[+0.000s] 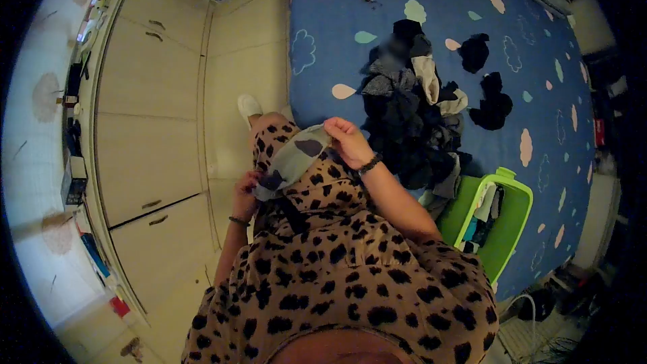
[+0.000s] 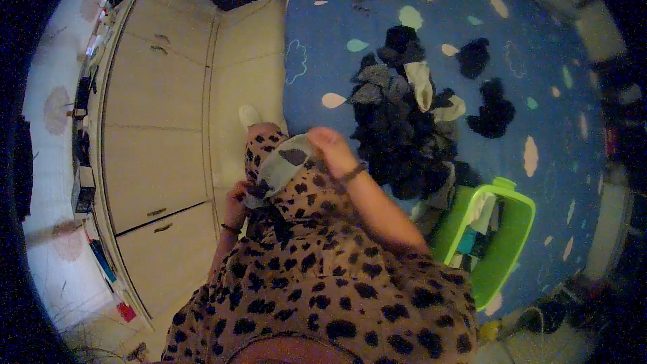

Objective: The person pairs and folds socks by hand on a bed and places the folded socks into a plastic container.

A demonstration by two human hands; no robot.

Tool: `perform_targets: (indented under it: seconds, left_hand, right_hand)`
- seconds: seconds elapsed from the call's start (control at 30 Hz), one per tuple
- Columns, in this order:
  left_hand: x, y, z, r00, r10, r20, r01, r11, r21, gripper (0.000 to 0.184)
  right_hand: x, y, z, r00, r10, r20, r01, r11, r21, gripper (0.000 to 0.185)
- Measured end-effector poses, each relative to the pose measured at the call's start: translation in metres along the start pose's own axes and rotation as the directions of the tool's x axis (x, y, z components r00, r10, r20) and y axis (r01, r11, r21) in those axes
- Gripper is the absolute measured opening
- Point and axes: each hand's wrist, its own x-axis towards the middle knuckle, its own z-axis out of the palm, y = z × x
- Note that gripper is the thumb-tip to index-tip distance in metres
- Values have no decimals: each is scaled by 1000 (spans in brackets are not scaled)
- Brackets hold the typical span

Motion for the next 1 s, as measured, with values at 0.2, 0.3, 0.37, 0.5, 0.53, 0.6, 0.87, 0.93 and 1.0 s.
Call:
perform_targets:
  seconds: [0.2,0.3,0.37,0.5,0.53,0.6,0.87,0.93,1.0]
  left_hand:
    - [-5,39,-4,998,-6,-55,9,998,62,13]
    - [19,70,-12,950,24,-310,9,994,107,12]
    - [38,131,3,960,65,-271,-46,996,77,11]
    - [73,182,46,941,324,-96,-320,946,53,13]
    - [79,195,54,883,467,50,-465,855,229,14]
    - [82,202,62,795,566,219,-605,706,369,15]
    - [82,183,77,945,278,169,-296,951,87,19]
    - [84,183,75,942,291,167,-312,942,121,19]
    - [85,183,75,937,303,172,-329,932,153,19]
  right_hand:
    - [-23,-29,18,973,-210,93,229,904,-360,11]
    - [-34,-46,30,965,-236,118,263,882,-390,12]
    - [-38,-56,36,947,-257,194,319,826,-464,12]
    - [-45,-67,53,940,-269,212,335,846,-414,11]
    - [-46,-67,54,942,-265,204,327,855,-403,10]
    - [-45,-64,51,944,-265,196,323,861,-393,9]
    - [-39,-45,49,961,-183,207,216,965,-149,19]
    - [-42,-49,54,949,-187,254,225,965,-132,23]
    - [-43,-51,54,936,-193,294,235,965,-113,27]
